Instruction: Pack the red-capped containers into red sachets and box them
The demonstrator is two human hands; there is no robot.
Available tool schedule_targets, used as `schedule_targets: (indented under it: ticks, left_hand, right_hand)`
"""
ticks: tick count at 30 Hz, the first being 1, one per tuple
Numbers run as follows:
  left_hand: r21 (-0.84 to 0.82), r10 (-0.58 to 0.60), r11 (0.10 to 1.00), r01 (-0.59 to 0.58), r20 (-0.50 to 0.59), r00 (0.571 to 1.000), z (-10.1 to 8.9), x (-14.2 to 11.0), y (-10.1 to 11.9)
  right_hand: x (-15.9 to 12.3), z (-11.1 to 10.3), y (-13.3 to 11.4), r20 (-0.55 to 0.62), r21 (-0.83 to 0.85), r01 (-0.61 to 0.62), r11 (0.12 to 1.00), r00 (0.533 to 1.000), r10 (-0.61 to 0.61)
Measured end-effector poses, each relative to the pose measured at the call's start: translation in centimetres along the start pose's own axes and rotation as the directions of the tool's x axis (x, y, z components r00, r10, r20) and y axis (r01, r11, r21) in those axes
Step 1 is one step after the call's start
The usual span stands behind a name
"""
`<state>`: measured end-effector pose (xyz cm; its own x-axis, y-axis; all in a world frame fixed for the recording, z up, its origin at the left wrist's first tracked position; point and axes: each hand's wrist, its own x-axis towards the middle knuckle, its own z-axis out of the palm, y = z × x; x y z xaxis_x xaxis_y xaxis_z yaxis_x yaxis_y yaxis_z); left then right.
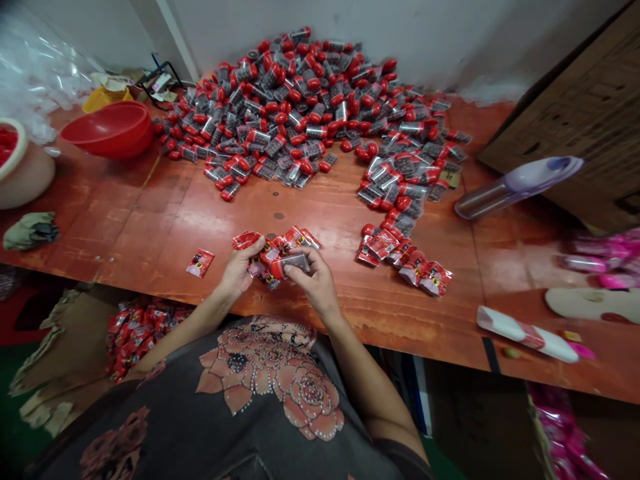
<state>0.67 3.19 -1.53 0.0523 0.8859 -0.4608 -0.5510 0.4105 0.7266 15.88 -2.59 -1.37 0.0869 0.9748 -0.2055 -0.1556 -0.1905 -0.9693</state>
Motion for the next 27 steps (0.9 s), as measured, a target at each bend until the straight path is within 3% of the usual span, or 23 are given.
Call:
schedule_targets:
  ticks: [13,27]
  left_hand:
    - [0.005,0.042,0.999,-0.042,-0.002,0.999,-0.34,-0.27,0.22]
    - [0.01,0.02,1.0,-0.02,0.0,1.0,-0.57,-0.23,0.24]
  right_hand:
    - [0.02,0.45,-0.38,0.073,0.004,-0.027,1.0,0.997,0.027]
    - [0.11,0.45,0.18,0.051,-0.037,-0.01,0.999,0.999,0.012]
